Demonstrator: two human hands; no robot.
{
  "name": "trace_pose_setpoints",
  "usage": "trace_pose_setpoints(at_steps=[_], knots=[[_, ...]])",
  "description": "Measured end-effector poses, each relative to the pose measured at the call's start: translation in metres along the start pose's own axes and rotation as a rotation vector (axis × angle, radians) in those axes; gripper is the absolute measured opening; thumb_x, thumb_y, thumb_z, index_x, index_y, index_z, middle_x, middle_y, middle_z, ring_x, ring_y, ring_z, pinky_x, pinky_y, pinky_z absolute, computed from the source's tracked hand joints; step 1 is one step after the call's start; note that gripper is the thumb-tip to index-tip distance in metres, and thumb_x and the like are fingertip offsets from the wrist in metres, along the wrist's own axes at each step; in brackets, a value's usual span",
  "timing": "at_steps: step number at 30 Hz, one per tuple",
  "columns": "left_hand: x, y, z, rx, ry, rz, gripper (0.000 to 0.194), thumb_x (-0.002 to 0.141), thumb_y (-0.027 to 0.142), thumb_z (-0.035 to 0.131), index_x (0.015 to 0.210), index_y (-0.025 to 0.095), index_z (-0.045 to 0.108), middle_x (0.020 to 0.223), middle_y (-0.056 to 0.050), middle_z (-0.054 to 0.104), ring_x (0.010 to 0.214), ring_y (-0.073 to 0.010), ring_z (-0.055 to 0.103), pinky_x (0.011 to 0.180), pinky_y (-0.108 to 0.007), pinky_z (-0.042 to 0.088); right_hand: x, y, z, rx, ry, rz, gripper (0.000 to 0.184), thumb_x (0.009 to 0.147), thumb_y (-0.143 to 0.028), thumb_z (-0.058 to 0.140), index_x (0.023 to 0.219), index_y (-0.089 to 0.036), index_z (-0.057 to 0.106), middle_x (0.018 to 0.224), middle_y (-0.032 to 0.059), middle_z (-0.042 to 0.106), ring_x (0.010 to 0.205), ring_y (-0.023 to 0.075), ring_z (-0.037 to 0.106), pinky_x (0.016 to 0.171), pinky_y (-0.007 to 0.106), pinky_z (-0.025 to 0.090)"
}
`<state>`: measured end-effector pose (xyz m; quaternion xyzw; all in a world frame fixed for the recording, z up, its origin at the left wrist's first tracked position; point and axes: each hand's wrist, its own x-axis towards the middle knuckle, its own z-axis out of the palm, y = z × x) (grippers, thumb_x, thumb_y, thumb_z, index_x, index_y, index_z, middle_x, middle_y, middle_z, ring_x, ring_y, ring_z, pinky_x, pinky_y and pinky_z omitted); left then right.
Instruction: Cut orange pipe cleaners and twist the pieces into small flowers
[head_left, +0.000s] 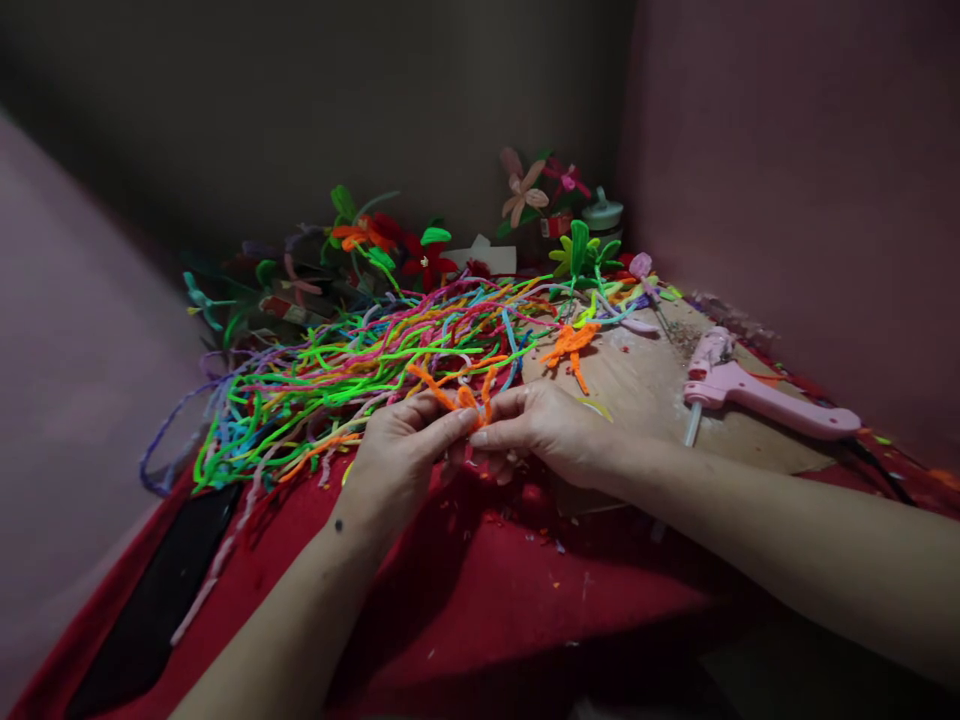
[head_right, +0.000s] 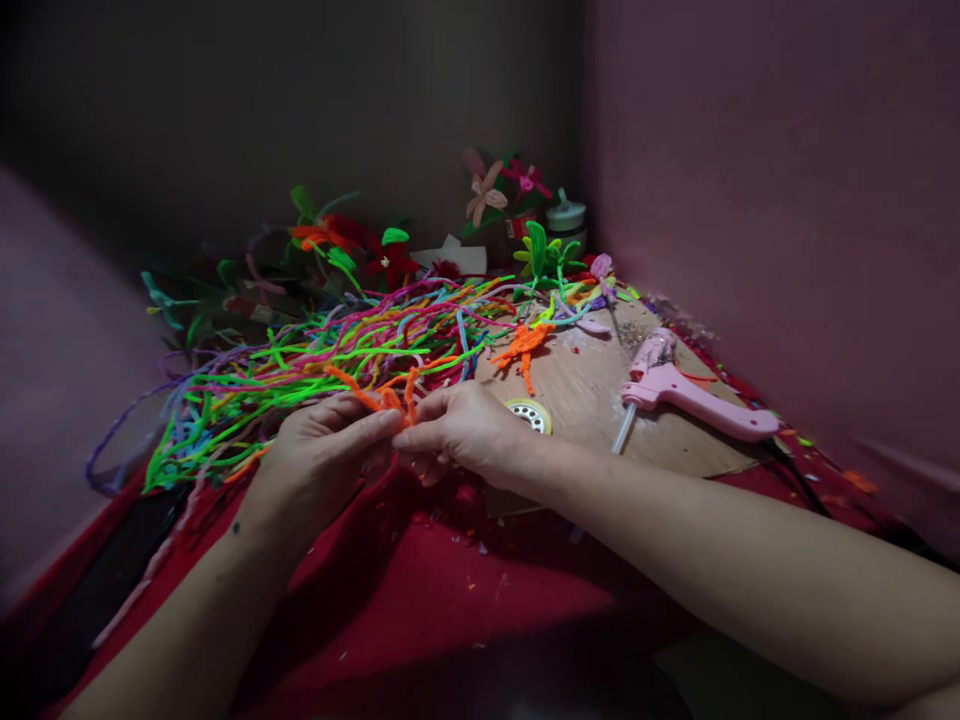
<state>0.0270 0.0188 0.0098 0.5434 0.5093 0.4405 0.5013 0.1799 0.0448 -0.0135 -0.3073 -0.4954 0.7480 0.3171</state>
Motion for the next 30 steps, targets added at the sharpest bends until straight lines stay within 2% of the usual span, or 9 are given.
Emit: trace_pose_setpoints(at_steps=[3,5,7,9,12,16,20,26,30], knots=[[0.0,-0.002,-0.003,0.063,0.007,0.027,0.02,0.074,0.027,0.066,0.06,0.015,0.059,0.047,0.004,0.051,0.041,-0.0058,0.043,0.041,-0.018,0.034,-0.001,-0.003,0.002,0.01,0.095,-0.092,0.009,0.064,-0.012,0.065,0.071,-0.013,0.059,0.059,-0.0025,0.056,0.048,0.0064,0.051,0.047,0.018,0.045],[-0.001,-0.004,-0.005,0.173,0.068,0.124,0.015,0.076,0.027,0.064,0.067,0.015,0.062,0.049,0.004,0.052,0.041,-0.0063,0.043,0.041,-0.019,0.034,-0.002,-0.005,0.001,0.044,0.189,-0.142,0.014,0.062,-0.009,0.062,0.075,-0.014,0.059,0.063,-0.0028,0.056,0.048,0.0068,0.05,0.045,0.019,0.044],[-0.002,-0.006,-0.009,0.382,0.211,0.375,0.008,0.077,0.024,0.062,0.076,0.017,0.064,0.059,0.002,0.058,0.048,-0.008,0.049,0.046,-0.02,0.04,-0.002,-0.007,-0.001,0.128,0.193,-0.087,0.013,0.065,-0.01,0.054,0.076,-0.014,0.059,0.062,-0.001,0.056,0.047,0.0086,0.05,0.044,0.022,0.045],[-0.004,-0.01,-0.013,0.682,0.306,0.709,0.007,0.079,0.018,0.06,0.084,0.018,0.065,0.074,-0.001,0.064,0.063,-0.0106,0.057,0.057,-0.021,0.046,-0.001,-0.008,-0.004,0.243,0.067,0.071,0.013,0.072,-0.019,0.048,0.073,-0.012,0.059,0.059,0.0022,0.056,0.046,0.0112,0.051,0.045,0.026,0.047],[-0.004,-0.018,-0.021,1.077,0.181,1.076,0.022,0.08,0.008,0.055,0.098,0.017,0.064,0.092,-0.009,0.066,0.083,-0.0147,0.061,0.071,-0.024,0.049,0.0,-0.006,-0.006,0.332,-0.115,0.184,0.027,0.081,-0.033,0.048,0.072,-0.011,0.06,0.057,0.0045,0.058,0.047,0.0128,0.053,0.049,0.029,0.05],[-0.001,-0.026,-0.027,1.208,0.025,1.187,0.034,0.079,0.003,0.052,0.112,0.009,0.058,0.104,-0.018,0.063,0.097,-0.0217,0.06,0.08,-0.031,0.05,0.003,0.002,-0.007,0.25,-0.08,0.049,0.011,0.077,-0.021,0.06,0.078,-0.011,0.064,0.063,0.0039,0.062,0.05,0.0116,0.057,0.052,0.027,0.051],[0.001,-0.022,-0.024,1.08,-0.032,1.062,0.034,0.082,0.001,0.045,0.111,0.011,0.06,0.106,-0.015,0.064,0.098,-0.0187,0.06,0.083,-0.029,0.048,0.008,0.008,-0.009,0.231,-0.015,-0.013,0.011,0.071,-0.022,0.068,0.073,-0.011,0.065,0.065,0.0024,0.062,0.053,0.0112,0.057,0.054,0.026,0.049],[-0.005,-0.007,-0.012,0.471,0.089,0.442,0.015,0.082,0.023,0.057,0.094,0.019,0.066,0.092,-0.004,0.068,0.082,-0.0146,0.062,0.071,-0.023,0.049,0.009,0.006,-0.008,0.188,0.109,-0.043,0.016,0.061,-0.023,0.076,0.067,-0.014,0.063,0.055,-0.0036,0.055,0.045,0.0066,0.045,0.043,0.021,0.034],[-0.004,-0.004,-0.012,0.31,0.017,0.08,0.016,0.074,0.031,0.064,0.082,0.017,0.068,0.077,-0.003,0.066,0.065,-0.0125,0.056,0.056,-0.021,0.043,0.006,0.005,-0.005,0.137,0.153,-0.095,0.018,0.064,-0.022,0.073,0.058,-0.014,0.058,0.049,-0.0052,0.049,0.042,0.0056,0.04,0.041,0.021,0.029]])
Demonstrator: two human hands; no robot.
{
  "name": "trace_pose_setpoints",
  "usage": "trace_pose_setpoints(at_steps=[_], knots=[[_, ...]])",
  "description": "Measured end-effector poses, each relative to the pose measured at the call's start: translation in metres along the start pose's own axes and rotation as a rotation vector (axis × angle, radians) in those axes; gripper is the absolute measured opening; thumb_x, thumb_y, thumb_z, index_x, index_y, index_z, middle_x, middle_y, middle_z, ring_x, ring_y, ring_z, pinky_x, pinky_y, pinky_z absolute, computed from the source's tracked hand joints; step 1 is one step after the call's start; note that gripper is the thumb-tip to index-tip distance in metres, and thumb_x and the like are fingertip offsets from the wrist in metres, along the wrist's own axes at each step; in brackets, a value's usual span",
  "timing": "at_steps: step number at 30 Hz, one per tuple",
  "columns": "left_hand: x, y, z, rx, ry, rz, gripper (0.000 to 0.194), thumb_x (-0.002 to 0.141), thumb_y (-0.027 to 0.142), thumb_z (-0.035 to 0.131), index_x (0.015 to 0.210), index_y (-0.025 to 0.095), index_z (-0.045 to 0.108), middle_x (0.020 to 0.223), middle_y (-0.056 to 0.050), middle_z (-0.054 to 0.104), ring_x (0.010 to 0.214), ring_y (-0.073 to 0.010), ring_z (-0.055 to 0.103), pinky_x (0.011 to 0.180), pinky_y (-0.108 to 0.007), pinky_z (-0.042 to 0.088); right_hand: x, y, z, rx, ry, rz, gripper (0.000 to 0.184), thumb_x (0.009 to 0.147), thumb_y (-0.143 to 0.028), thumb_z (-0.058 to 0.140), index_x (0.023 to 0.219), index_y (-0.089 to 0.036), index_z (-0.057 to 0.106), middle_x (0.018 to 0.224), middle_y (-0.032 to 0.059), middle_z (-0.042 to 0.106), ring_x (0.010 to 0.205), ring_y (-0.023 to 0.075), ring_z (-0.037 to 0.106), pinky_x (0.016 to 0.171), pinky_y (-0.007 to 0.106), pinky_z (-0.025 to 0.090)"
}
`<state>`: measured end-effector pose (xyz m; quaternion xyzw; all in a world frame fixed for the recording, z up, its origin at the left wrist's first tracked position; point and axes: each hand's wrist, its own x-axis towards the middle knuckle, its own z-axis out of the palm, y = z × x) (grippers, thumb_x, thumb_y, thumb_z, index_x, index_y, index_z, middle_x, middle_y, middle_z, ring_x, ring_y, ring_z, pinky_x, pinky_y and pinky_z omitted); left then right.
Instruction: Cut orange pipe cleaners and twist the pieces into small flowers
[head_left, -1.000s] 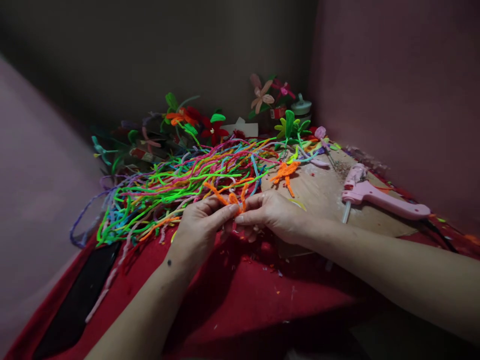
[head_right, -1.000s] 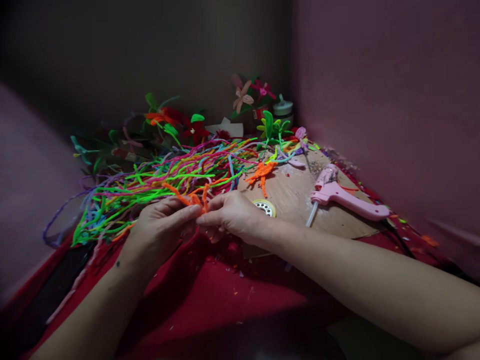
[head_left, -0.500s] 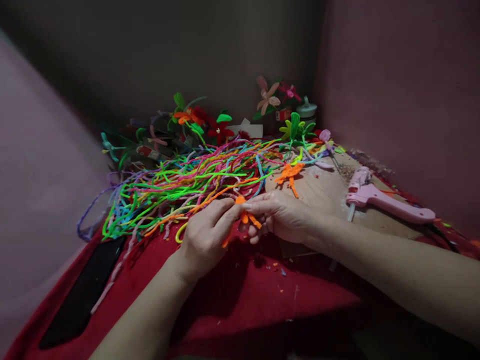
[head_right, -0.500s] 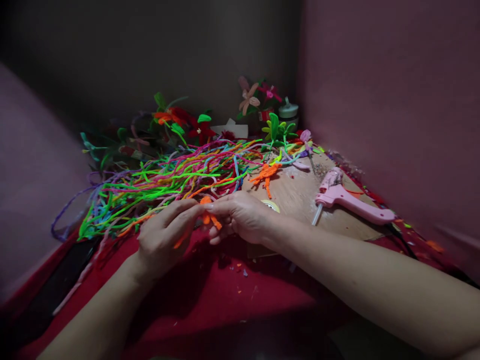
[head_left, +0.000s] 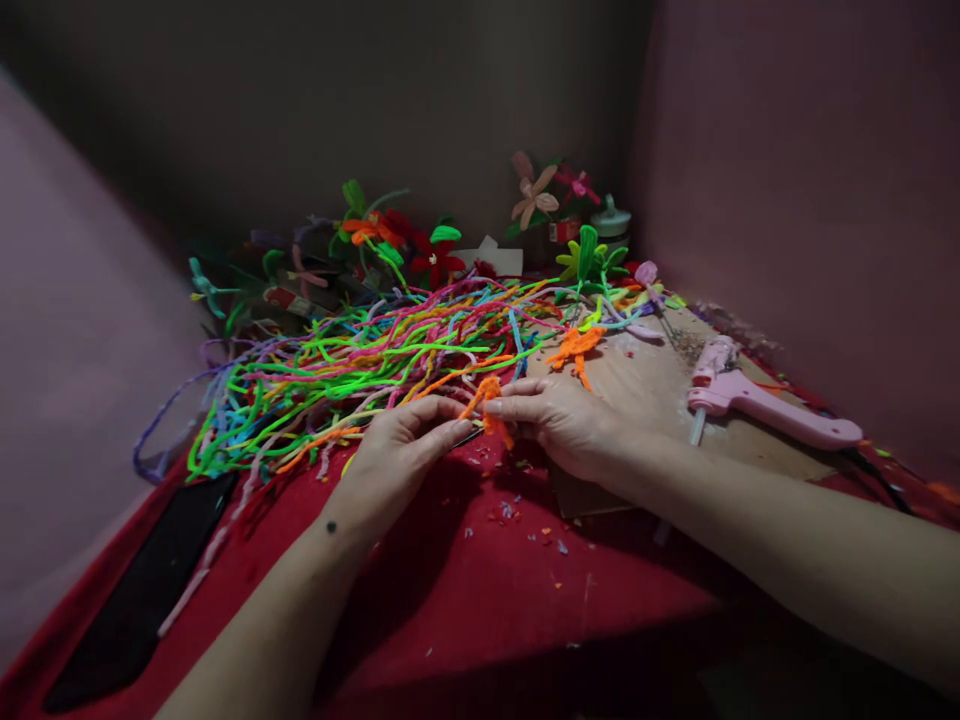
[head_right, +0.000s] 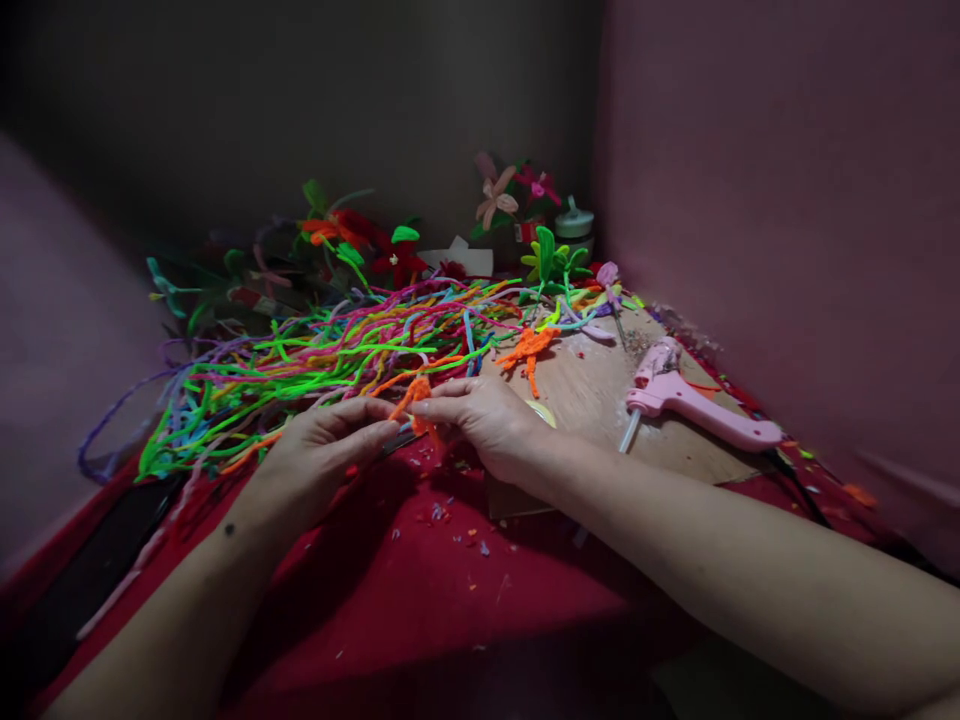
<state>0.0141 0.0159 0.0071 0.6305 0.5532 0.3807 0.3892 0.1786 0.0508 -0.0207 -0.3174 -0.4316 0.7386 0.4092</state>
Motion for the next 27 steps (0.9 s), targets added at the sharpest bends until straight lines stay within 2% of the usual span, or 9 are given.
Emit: trace_pose_setpoints(at_steps=[2,5,12,15,17,22,27], knots=[[0.0,0.0,0.0,-0.008,-0.05,-0.068,0.016,0.072,0.031,0.066,0.076,0.016,0.068,0.066,0.0,0.061,0.055,-0.0098,0.05,0.049,-0.019,0.037,-0.001,0.0,0.001,-0.019,0.019,0.012,0.013,0.065,-0.02,0.071,0.061,-0.014,0.06,0.05,-0.0044,0.051,0.043,0.0062,0.042,0.041,0.022,0.029],[0.0,0.002,0.002,-0.003,-0.089,-0.099,0.015,0.07,0.031,0.067,0.073,0.016,0.069,0.06,0.002,0.056,0.051,-0.0084,0.044,0.046,-0.019,0.032,-0.001,0.002,0.002,-0.028,0.047,0.009,0.009,0.065,-0.018,0.07,0.067,-0.014,0.063,0.054,-0.0026,0.056,0.045,0.0074,0.047,0.042,0.022,0.033],[0.001,0.0,0.001,0.142,-0.077,0.004,0.013,0.07,0.03,0.067,0.067,0.017,0.07,0.064,0.0,0.061,0.06,-0.0107,0.052,0.054,-0.02,0.038,-0.001,0.003,0.003,-0.051,0.085,-0.02,0.016,0.059,-0.02,0.074,0.07,-0.013,0.063,0.059,-0.0011,0.059,0.048,0.0084,0.05,0.046,0.022,0.036],[0.001,-0.006,-0.003,0.022,-0.12,-0.113,0.018,0.074,0.035,0.064,0.07,0.017,0.067,0.048,0.003,0.054,0.042,-0.0072,0.044,0.042,-0.019,0.033,-0.002,0.001,0.003,-0.072,0.103,-0.047,0.015,0.06,-0.02,0.073,0.066,-0.013,0.062,0.056,-0.0024,0.057,0.047,0.0069,0.046,0.045,0.022,0.033],[0.0,-0.007,-0.004,-0.12,-0.122,-0.157,0.018,0.075,0.035,0.064,0.073,0.017,0.064,0.045,0.004,0.053,0.036,-0.0064,0.041,0.037,-0.018,0.031,-0.002,0.001,0.003,-0.08,0.118,-0.061,0.013,0.062,-0.02,0.072,0.065,-0.013,0.06,0.053,-0.004,0.054,0.044,0.0058,0.042,0.044,0.021,0.03],[-0.004,0.0,0.001,-0.406,-0.024,-0.071,0.012,0.072,0.022,0.068,0.077,0.017,0.06,0.056,0.002,0.062,0.044,-0.0109,0.056,0.037,-0.019,0.043,-0.002,0.002,0.002,-0.102,0.138,-0.055,0.014,0.064,-0.021,0.07,0.064,-0.014,0.058,0.049,-0.0059,0.049,0.042,0.0054,0.039,0.042,0.022,0.026],[-0.009,0.004,0.012,-0.458,0.053,-0.007,0.011,0.073,0.019,0.066,0.08,0.017,0.059,0.063,0.0,0.065,0.052,-0.0139,0.062,0.041,-0.022,0.049,-0.003,0.007,0.002,-0.131,0.104,-0.073,0.015,0.068,-0.024,0.068,0.066,-0.014,0.057,0.05,-0.0045,0.05,0.043,0.006,0.04,0.042,0.022,0.027]])
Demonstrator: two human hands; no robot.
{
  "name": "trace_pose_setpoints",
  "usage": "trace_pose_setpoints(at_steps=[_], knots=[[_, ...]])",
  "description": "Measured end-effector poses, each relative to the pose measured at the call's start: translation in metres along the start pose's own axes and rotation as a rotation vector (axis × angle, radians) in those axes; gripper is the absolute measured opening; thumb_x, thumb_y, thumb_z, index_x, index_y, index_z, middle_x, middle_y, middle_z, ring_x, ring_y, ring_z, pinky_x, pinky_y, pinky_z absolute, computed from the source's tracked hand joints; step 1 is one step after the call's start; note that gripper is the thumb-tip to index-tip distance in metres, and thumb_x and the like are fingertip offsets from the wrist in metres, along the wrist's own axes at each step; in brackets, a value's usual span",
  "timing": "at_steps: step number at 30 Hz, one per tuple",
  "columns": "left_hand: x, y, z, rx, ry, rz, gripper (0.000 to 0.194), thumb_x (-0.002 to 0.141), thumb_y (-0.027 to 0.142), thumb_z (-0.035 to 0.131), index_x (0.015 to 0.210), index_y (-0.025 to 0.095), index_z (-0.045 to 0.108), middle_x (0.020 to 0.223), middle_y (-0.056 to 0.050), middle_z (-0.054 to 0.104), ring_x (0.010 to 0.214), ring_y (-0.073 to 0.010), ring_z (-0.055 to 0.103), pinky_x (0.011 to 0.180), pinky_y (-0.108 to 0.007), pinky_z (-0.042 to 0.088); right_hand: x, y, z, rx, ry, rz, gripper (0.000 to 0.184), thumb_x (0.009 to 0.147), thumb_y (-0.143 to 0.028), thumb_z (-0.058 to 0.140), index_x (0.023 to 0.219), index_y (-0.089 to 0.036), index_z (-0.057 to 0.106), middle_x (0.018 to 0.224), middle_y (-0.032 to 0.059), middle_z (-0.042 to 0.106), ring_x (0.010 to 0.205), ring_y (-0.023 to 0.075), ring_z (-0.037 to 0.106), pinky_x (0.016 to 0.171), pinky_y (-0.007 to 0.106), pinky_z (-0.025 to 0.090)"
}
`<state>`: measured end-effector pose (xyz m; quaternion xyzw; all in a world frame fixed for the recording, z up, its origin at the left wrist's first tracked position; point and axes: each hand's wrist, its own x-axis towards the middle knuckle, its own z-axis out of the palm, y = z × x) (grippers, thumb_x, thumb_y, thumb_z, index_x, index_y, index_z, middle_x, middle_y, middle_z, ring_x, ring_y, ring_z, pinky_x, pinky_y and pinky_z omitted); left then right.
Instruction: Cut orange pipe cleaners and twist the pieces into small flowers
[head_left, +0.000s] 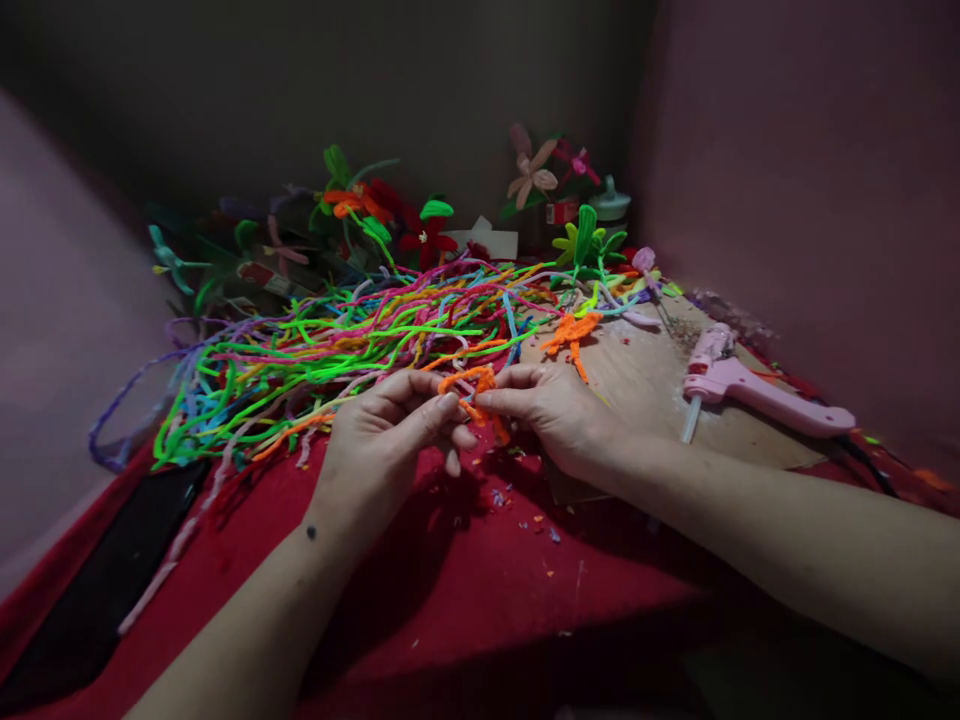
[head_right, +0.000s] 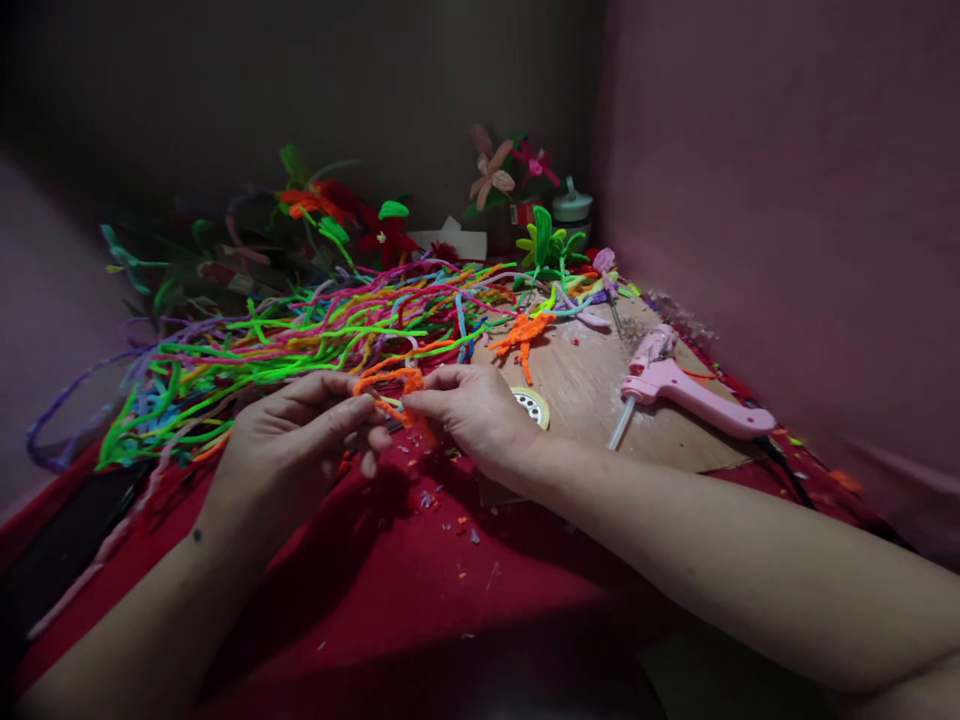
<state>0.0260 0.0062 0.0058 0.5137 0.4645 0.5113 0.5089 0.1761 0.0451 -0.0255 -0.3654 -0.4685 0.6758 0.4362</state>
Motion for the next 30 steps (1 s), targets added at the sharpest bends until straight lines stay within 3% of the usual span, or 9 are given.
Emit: trace_pose_setpoints(at_steps=[9,16,23,26,30], knots=[[-0.003,-0.003,0.006,0.277,0.015,0.138,0.004,0.077,0.02,0.061,0.08,0.019,0.059,0.059,0.002,0.065,0.047,-0.0122,0.06,0.05,-0.024,0.05,-0.001,0.001,0.0,0.018,-0.009,0.027,0.014,0.068,-0.022,0.067,0.064,-0.016,0.055,0.051,-0.0033,0.051,0.041,0.0074,0.043,0.04,0.023,0.031],[-0.005,-0.007,0.003,0.791,0.07,0.405,0.003,0.079,0.021,0.059,0.079,0.021,0.062,0.063,0.003,0.064,0.054,-0.0104,0.056,0.057,-0.021,0.044,0.0,0.0,0.0,0.006,0.021,0.008,0.013,0.065,-0.017,0.066,0.06,-0.015,0.055,0.049,-0.0046,0.049,0.041,0.0059,0.039,0.04,0.021,0.03],[-0.001,-0.02,-0.005,1.056,-0.091,0.677,0.008,0.082,0.017,0.051,0.079,0.018,0.059,0.07,-0.002,0.063,0.063,-0.0123,0.057,0.061,-0.022,0.042,-0.001,-0.003,0.001,0.004,0.025,0.046,0.011,0.063,-0.013,0.062,0.054,-0.015,0.055,0.043,-0.0051,0.047,0.037,0.006,0.038,0.037,0.021,0.029],[0.0,-0.019,-0.004,1.02,-0.097,0.612,0.008,0.081,0.018,0.053,0.077,0.017,0.059,0.069,-0.002,0.062,0.061,-0.0117,0.055,0.06,-0.022,0.042,-0.001,-0.001,0.001,0.035,0.018,0.069,0.011,0.063,-0.013,0.063,0.055,-0.014,0.056,0.043,-0.005,0.047,0.036,0.0054,0.038,0.037,0.02,0.029],[-0.003,-0.007,0.001,0.749,-0.092,0.267,0.014,0.083,0.03,0.053,0.079,0.017,0.059,0.063,0.0,0.063,0.054,-0.0116,0.056,0.053,-0.022,0.043,-0.002,-0.002,0.002,0.068,-0.001,0.091,0.009,0.066,-0.013,0.064,0.06,-0.014,0.057,0.047,-0.0042,0.05,0.039,0.0056,0.041,0.038,0.02,0.03]])
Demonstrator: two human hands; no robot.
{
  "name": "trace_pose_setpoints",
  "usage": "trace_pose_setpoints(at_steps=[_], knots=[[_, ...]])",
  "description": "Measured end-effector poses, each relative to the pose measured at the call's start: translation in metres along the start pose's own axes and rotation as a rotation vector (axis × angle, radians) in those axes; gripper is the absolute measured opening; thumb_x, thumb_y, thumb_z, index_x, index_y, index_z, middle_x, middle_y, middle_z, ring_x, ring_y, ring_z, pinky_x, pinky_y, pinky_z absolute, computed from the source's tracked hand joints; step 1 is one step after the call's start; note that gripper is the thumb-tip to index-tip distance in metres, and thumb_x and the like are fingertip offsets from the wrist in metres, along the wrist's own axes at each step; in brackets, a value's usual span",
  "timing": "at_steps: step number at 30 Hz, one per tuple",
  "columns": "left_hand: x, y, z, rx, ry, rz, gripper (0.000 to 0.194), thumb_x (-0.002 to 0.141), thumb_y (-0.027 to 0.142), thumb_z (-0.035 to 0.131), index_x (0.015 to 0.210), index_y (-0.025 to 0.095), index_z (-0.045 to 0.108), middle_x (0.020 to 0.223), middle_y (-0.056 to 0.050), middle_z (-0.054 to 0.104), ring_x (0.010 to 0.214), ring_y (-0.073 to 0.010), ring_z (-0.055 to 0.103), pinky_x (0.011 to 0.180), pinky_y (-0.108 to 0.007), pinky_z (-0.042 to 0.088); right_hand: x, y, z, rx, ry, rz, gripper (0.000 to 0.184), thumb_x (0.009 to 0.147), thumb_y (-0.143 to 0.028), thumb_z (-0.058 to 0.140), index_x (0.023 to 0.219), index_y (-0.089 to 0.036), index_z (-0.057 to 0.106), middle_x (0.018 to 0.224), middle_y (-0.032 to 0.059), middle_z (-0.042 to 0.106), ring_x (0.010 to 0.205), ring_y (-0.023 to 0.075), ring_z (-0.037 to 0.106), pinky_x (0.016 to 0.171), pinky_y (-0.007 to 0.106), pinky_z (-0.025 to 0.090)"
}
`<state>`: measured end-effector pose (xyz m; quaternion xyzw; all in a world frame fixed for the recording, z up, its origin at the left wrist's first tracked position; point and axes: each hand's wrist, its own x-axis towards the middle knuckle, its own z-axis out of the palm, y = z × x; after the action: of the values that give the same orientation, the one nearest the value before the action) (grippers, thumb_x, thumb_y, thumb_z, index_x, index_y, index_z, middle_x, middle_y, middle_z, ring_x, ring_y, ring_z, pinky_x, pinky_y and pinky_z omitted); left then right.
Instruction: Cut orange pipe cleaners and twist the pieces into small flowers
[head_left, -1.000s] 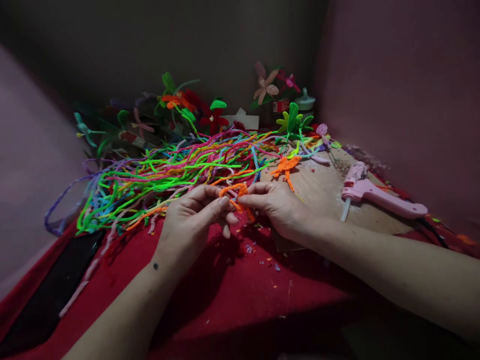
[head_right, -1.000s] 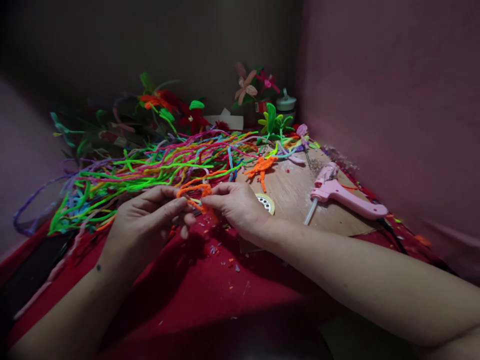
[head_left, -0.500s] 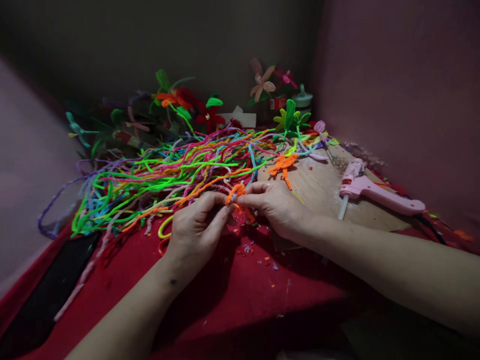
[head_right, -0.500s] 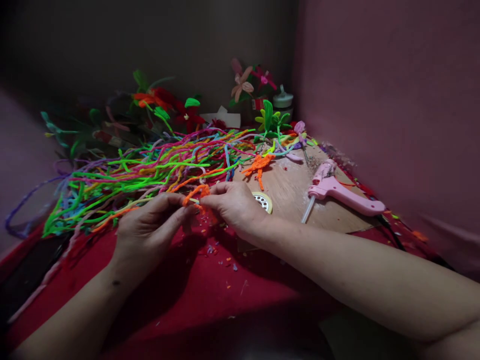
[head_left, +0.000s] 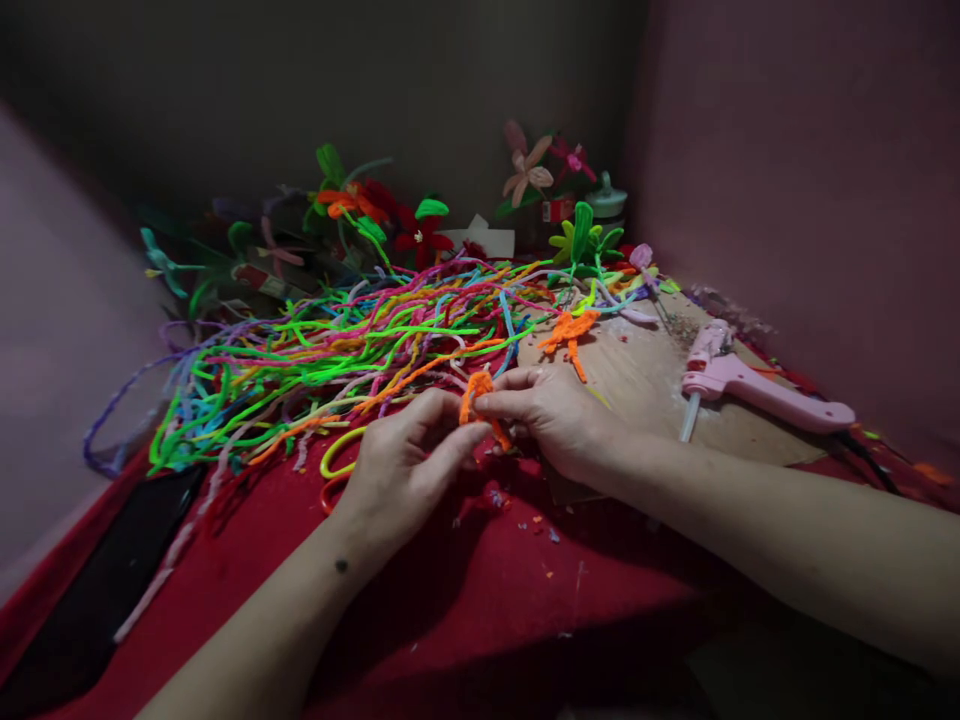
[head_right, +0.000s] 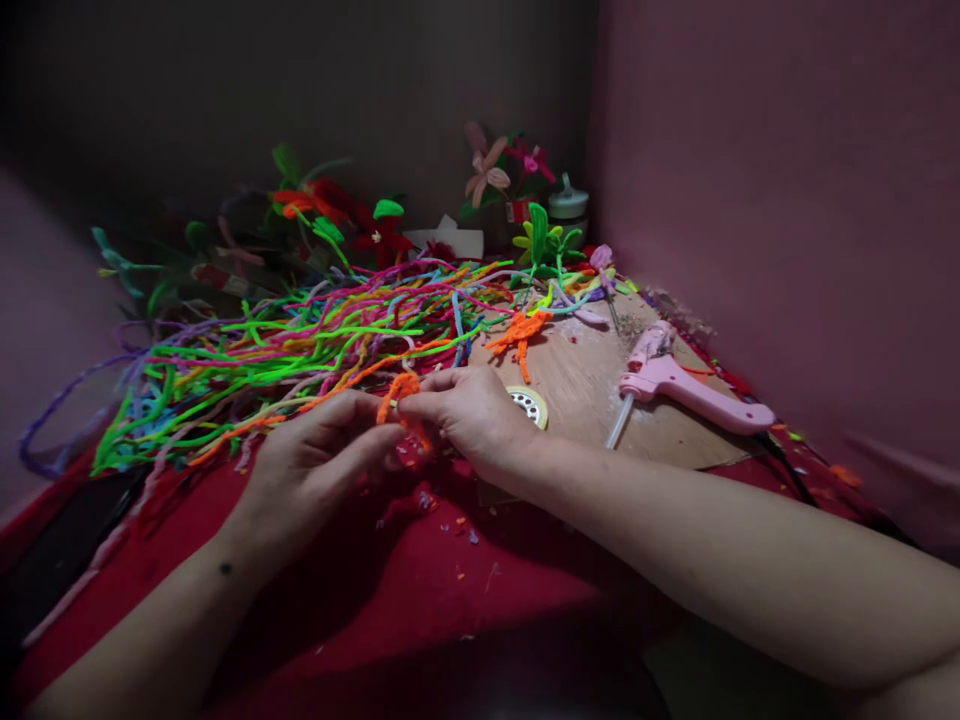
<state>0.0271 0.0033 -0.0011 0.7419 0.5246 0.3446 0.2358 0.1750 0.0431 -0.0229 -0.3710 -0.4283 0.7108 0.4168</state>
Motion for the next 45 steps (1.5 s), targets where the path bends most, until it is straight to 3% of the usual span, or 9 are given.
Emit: trace_pose_setpoints(at_steps=[3,7,13,18,21,25,30,36,45], knots=[[0.0,0.007,-0.003,-0.195,-0.019,-0.164,0.018,0.083,0.032,0.052,0.074,0.018,0.06,0.052,0.002,0.06,0.046,-0.0113,0.055,0.047,-0.021,0.043,-0.002,-0.002,0.001,-0.017,0.008,-0.012,0.011,0.067,-0.014,0.064,0.06,-0.015,0.057,0.045,-0.005,0.047,0.037,0.005,0.038,0.037,0.02,0.027],[0.003,0.005,-0.003,-0.372,-0.023,-0.257,0.012,0.075,0.028,0.065,0.072,0.016,0.062,0.048,0.003,0.056,0.042,-0.0088,0.051,0.042,-0.018,0.04,-0.003,-0.004,0.001,-0.031,0.019,0.003,0.012,0.068,-0.012,0.063,0.058,-0.014,0.057,0.041,-0.0059,0.044,0.035,0.0044,0.034,0.035,0.02,0.023],[0.007,-0.002,-0.003,-0.662,-0.062,-0.375,0.018,0.068,0.024,0.072,0.074,0.017,0.057,0.054,0.006,0.056,0.038,-0.0062,0.047,0.036,-0.017,0.039,-0.003,-0.001,0.002,0.015,-0.022,0.011,0.008,0.064,-0.013,0.066,0.06,-0.013,0.059,0.048,-0.0041,0.05,0.038,0.0046,0.039,0.038,0.019,0.03],[0.006,-0.005,-0.003,-0.715,-0.164,-0.405,0.023,0.071,0.024,0.07,0.086,0.018,0.054,0.063,0.003,0.062,0.044,-0.0094,0.054,0.035,-0.019,0.045,-0.004,-0.001,0.002,0.073,-0.134,0.075,0.006,0.066,-0.014,0.065,0.064,-0.012,0.059,0.052,-0.0007,0.055,0.043,0.0089,0.049,0.044,0.022,0.039],[0.006,-0.003,-0.001,-0.735,-0.229,-0.414,0.017,0.077,0.025,0.064,0.087,0.015,0.054,0.069,-0.002,0.065,0.058,-0.0143,0.063,0.043,-0.021,0.051,-0.004,-0.002,0.001,0.078,-0.115,0.064,0.005,0.067,-0.014,0.064,0.066,-0.012,0.059,0.052,-0.0001,0.055,0.042,0.01,0.052,0.044,0.023,0.039],[0.006,-0.001,0.0,-0.667,-0.211,-0.405,0.015,0.08,0.026,0.06,0.085,0.014,0.053,0.068,-0.001,0.064,0.054,-0.0134,0.063,0.045,-0.024,0.052,-0.002,-0.001,-0.002,0.105,-0.102,0.054,0.006,0.067,-0.015,0.065,0.069,-0.012,0.061,0.059,0.0013,0.059,0.045,0.0091,0.053,0.044,0.021,0.04],[0.007,-0.004,-0.001,-0.683,-0.244,-0.37,0.023,0.073,0.019,0.067,0.089,0.015,0.051,0.07,0.001,0.065,0.054,-0.0123,0.063,0.051,-0.024,0.054,0.002,0.0,-0.004,0.179,-0.134,0.036,0.006,0.069,-0.014,0.064,0.066,-0.011,0.059,0.058,0.0004,0.058,0.045,0.0073,0.051,0.045,0.019,0.041],[0.009,-0.006,-0.007,-0.656,-0.241,-0.333,0.021,0.074,0.017,0.066,0.091,0.015,0.053,0.072,-0.002,0.068,0.052,-0.0117,0.063,0.048,-0.022,0.053,0.004,-0.001,-0.003,0.293,-0.154,0.1,0.005,0.069,-0.008,0.058,0.063,-0.009,0.058,0.056,0.002,0.059,0.044,0.0087,0.053,0.044,0.021,0.043],[0.007,-0.009,-0.005,-0.683,-0.205,-0.377,0.013,0.079,0.03,0.062,0.082,0.018,0.06,0.056,0.003,0.06,0.042,-0.0099,0.055,0.038,-0.02,0.047,0.004,0.0,-0.003,0.13,-0.119,-0.027,0.011,0.066,-0.015,0.067,0.066,-0.013,0.057,0.056,-0.0014,0.056,0.045,0.0078,0.05,0.044,0.021,0.039]])
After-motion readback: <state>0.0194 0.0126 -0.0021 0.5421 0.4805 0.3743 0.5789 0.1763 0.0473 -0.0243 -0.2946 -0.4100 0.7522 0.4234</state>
